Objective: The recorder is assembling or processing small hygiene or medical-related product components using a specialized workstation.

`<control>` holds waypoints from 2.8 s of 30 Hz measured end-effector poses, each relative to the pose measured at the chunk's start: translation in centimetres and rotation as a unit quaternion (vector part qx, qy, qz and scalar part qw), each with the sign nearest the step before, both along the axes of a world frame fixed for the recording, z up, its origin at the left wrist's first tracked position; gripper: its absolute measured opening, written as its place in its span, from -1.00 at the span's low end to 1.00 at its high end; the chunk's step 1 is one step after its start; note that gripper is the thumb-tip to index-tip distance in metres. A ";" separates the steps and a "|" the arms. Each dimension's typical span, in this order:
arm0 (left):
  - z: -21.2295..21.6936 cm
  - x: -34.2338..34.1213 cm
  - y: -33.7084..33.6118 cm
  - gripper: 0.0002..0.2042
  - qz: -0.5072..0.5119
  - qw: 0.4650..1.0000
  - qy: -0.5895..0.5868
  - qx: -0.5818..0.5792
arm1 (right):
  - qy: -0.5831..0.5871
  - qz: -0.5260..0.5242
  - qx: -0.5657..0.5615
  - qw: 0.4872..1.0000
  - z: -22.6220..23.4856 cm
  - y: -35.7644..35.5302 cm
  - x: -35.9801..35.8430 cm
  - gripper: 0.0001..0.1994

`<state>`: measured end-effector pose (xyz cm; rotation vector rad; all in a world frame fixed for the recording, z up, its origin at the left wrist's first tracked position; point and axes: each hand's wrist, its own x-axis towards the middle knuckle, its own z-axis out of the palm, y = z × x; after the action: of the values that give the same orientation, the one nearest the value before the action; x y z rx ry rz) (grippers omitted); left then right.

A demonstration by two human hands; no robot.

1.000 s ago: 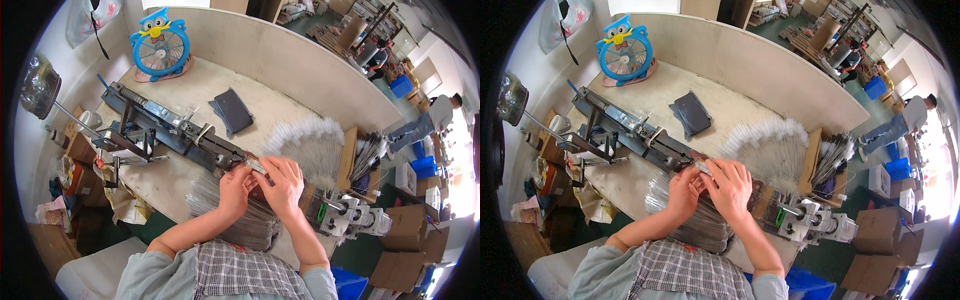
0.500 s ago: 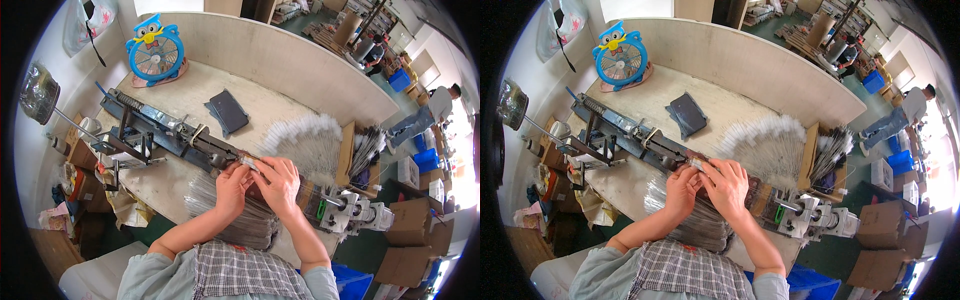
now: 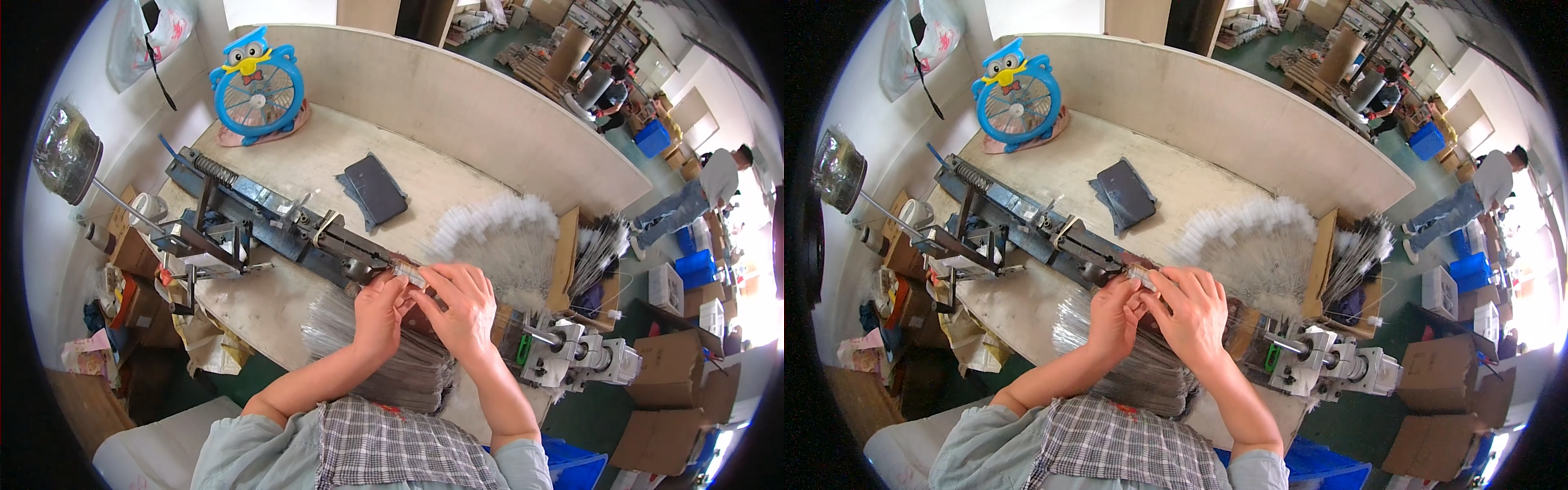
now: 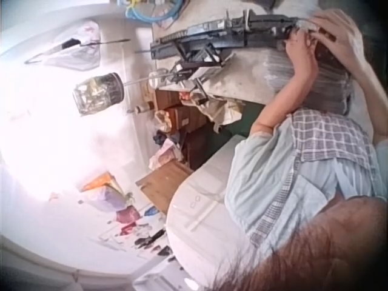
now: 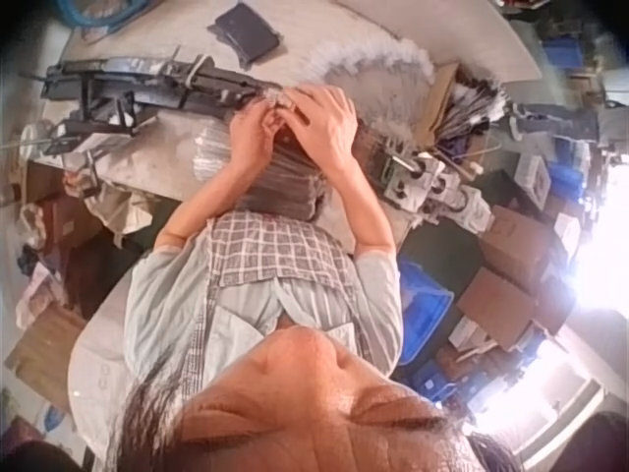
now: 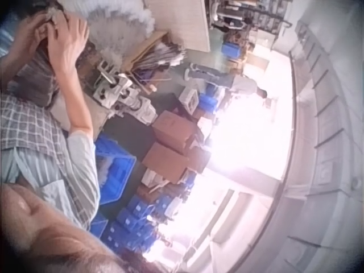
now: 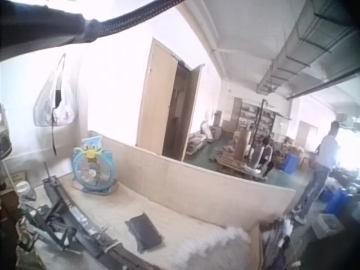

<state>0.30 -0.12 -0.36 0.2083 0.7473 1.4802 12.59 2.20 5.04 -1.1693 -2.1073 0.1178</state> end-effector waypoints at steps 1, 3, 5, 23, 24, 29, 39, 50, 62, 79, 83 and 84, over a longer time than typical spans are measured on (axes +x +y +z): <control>0.2 0.1 0.1 -0.89 -0.002 1.000 -0.001 0.001 | -0.009 -0.004 -0.006 1.000 0.3 -0.1 0.3 -0.72; 0.9 0.3 0.2 -0.93 0.013 1.000 0.019 -0.004 | -0.019 -0.010 -0.010 1.000 0.6 -0.2 0.8 -0.71; 0.8 0.3 0.2 -0.94 0.010 1.000 0.020 0.001 | -0.037 -0.029 -0.024 0.999 0.7 -0.3 1.3 -0.71; 1.0 -0.9 -2.1 -0.42 -0.082 0.992 0.096 -0.009 | 0.003 -0.034 -0.040 0.999 0.8 -2.2 2.2 -0.84; 0.7 -1.0 -2.7 -0.42 -0.091 0.991 0.096 -0.018 | 0.030 -0.024 -0.021 0.999 0.9 -2.7 2.3 -0.83; -0.2 -6.3 -4.5 -0.55 -0.133 0.974 0.183 -0.004 | 0.053 -0.038 -0.113 0.991 -0.5 -6.0 4.4 -0.85; -10.2 -35.2 -9.8 -0.70 0.392 0.888 0.210 -0.117 | -0.012 -0.118 -0.367 0.923 -4.9 -9.7 6.3 -0.77; -10.0 -31.0 -9.2 -0.58 0.338 0.861 0.332 -0.184 | -0.031 -0.092 -0.393 0.915 -6.4 -9.3 7.6 -0.79; -1.9 -10.2 -5.7 -0.71 0.000 0.997 0.072 -0.041 | -0.125 -0.073 -0.319 0.937 -4.2 -10.1 8.8 -0.80; 6.5 -9.2 -0.8 -0.62 -0.260 0.902 -0.343 -0.041 | -0.260 -0.114 -0.232 0.930 -1.7 -9.9 8.0 -0.85; 4.7 -9.5 -4.8 -0.59 -0.123 0.988 -0.098 -0.005 | -0.306 -0.125 -0.126 0.935 3.0 -8.6 12.6 -0.84; 4.4 -8.7 -4.7 -0.59 -0.128 0.986 -0.103 -0.006 | -0.233 -0.162 -0.142 0.948 4.0 -8.5 14.3 -0.84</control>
<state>-8.44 -4.85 4.07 0.1343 0.5403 1.2306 26.85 -6.26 9.00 -1.8511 -2.3105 -0.0113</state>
